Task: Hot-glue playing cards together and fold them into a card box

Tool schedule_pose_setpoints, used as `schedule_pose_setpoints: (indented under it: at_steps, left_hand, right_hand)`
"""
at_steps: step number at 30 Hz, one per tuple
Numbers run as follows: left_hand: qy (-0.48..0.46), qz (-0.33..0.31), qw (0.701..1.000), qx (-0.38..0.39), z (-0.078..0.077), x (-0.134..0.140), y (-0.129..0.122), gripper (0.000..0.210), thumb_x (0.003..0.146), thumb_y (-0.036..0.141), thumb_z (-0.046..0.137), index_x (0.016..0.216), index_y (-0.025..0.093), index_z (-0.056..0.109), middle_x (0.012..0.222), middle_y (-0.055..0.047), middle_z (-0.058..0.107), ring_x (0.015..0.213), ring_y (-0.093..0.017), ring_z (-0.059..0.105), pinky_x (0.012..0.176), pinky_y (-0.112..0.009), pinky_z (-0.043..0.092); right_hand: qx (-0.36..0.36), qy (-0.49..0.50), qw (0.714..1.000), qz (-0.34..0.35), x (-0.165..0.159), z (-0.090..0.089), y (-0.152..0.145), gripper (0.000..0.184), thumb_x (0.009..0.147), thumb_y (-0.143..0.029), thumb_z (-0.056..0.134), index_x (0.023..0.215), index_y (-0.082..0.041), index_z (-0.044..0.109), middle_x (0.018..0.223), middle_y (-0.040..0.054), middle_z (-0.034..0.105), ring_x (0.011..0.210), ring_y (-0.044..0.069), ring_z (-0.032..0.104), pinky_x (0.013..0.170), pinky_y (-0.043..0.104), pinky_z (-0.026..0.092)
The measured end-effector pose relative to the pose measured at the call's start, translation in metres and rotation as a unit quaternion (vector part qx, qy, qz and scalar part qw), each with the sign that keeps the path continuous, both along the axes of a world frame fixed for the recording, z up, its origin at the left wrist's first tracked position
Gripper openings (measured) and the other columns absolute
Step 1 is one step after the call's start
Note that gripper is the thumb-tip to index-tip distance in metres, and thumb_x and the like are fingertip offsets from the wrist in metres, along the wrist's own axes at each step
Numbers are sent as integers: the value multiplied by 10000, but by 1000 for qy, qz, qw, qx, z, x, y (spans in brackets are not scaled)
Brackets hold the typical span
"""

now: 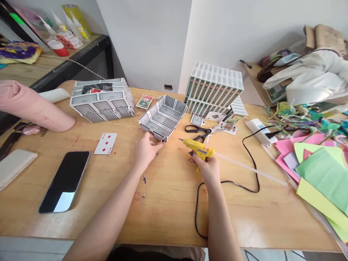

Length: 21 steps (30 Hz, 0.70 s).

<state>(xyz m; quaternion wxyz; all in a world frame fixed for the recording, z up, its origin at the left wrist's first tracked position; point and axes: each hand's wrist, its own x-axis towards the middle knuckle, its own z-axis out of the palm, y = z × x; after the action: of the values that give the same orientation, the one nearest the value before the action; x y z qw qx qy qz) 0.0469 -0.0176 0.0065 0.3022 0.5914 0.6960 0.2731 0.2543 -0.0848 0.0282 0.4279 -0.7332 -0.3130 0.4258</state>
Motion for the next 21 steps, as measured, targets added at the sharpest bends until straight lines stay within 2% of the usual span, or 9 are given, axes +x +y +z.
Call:
schedule_pose_setpoints:
  at_steps: [5,11,16,19,21]
  left_hand:
    - [56,-5,998,2,0,1,1,290,753,377,681,931,222,512,735,-18,723,703,-213,681,633,-279,393]
    - [52,-19,998,5,-1,2,0,275,779,358,649,963,224,495,602,4,679,705,-229,680,602,-274,374]
    - [54,20,997,51,-3,6,-4,283,726,345,683,869,229,469,689,-12,702,692,-216,670,616,-274,385]
    - [40,49,996,68,4,10,-10,290,695,323,688,797,238,430,646,15,676,641,-193,647,614,-269,390]
    - [42,62,993,89,15,11,-15,282,693,304,667,778,242,405,590,41,639,607,-181,625,631,-273,399]
  right_hand:
    - [5,-18,1000,9,0,1,-1,484,594,-481,778,877,-90,749,788,130,748,756,246,695,509,250,436]
    - [16,-20,1000,0,-3,3,-1,432,583,-478,771,797,-103,747,749,120,744,696,222,681,491,245,415]
    - [2,-22,1000,5,-4,6,-1,419,531,-482,804,714,-111,737,712,123,740,685,237,687,458,241,401]
    - [28,-3,1000,11,-4,4,-3,433,553,-493,803,765,-120,738,737,113,745,707,238,697,466,237,420]
    - [51,25,998,16,-2,2,-5,416,577,-474,806,797,-128,736,740,99,743,715,226,698,506,240,458]
